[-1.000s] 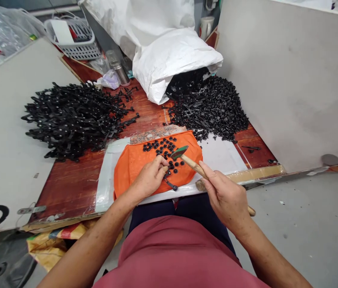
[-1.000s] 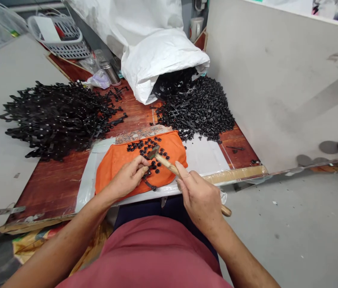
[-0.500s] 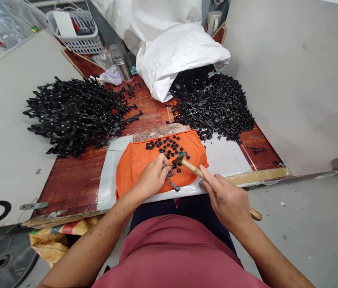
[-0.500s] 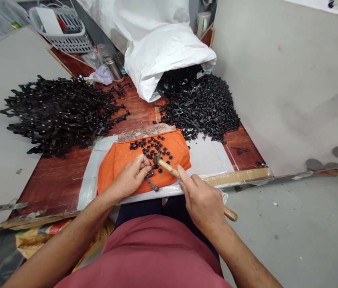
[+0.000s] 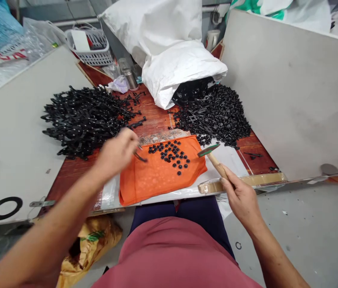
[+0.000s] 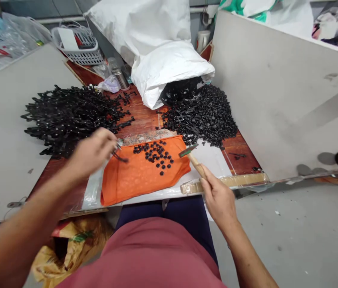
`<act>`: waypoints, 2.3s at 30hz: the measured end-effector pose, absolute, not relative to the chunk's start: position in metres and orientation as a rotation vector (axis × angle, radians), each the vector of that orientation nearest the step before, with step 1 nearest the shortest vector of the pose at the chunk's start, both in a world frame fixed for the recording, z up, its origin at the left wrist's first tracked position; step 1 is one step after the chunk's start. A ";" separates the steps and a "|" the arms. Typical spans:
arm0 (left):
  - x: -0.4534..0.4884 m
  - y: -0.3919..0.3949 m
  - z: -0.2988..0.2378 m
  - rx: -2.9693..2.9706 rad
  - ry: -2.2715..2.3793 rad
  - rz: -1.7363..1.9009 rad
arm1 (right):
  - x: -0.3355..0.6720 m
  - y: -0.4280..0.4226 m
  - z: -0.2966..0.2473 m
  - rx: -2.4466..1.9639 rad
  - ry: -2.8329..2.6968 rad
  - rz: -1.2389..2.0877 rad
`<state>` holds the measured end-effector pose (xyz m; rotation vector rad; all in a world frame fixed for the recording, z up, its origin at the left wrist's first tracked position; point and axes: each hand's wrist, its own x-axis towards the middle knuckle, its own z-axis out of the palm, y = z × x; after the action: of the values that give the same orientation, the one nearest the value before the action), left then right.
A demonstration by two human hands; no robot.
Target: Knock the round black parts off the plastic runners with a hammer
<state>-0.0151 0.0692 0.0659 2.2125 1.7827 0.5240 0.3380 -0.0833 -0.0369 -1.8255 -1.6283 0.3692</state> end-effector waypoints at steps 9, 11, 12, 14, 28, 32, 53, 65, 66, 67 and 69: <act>-0.018 0.074 0.056 2.777 1.647 0.661 | 0.345 -0.076 -0.053 -2.090 -1.664 0.131; 0.015 0.056 0.016 2.807 1.427 0.583 | 0.344 -0.075 -0.051 -2.117 -1.674 0.130; 0.029 0.050 0.000 2.817 1.412 0.567 | 0.344 -0.075 -0.050 -2.127 -1.677 0.138; 0.046 0.044 -0.021 2.847 1.446 0.543 | 0.344 -0.075 -0.050 -2.133 -1.689 0.152; 0.040 0.052 -0.006 2.556 1.564 0.541 | 0.341 -0.074 -0.051 -2.121 -1.689 0.112; 0.056 0.072 0.005 2.567 1.573 0.286 | 0.340 -0.075 -0.051 -2.137 -1.672 0.114; 0.022 0.024 -0.029 2.108 1.603 0.656 | 0.353 -0.072 -0.054 -2.261 -1.724 0.273; 0.002 0.092 -0.020 2.384 1.792 0.492 | 0.355 -0.069 -0.054 -2.293 -1.704 0.319; 0.004 0.094 -0.019 2.406 1.777 0.460 | 0.354 -0.069 -0.055 -2.294 -1.701 0.320; 0.006 0.094 -0.019 2.419 1.758 0.445 | 0.354 -0.069 -0.055 -2.296 -1.695 0.320; 0.009 0.090 -0.017 2.443 1.715 0.436 | 0.353 -0.069 -0.056 -2.295 -1.681 0.323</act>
<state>0.0089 0.0895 -0.0166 2.4435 1.7152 0.4355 0.3532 -0.0691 -0.0557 -2.2955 -1.6812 0.3227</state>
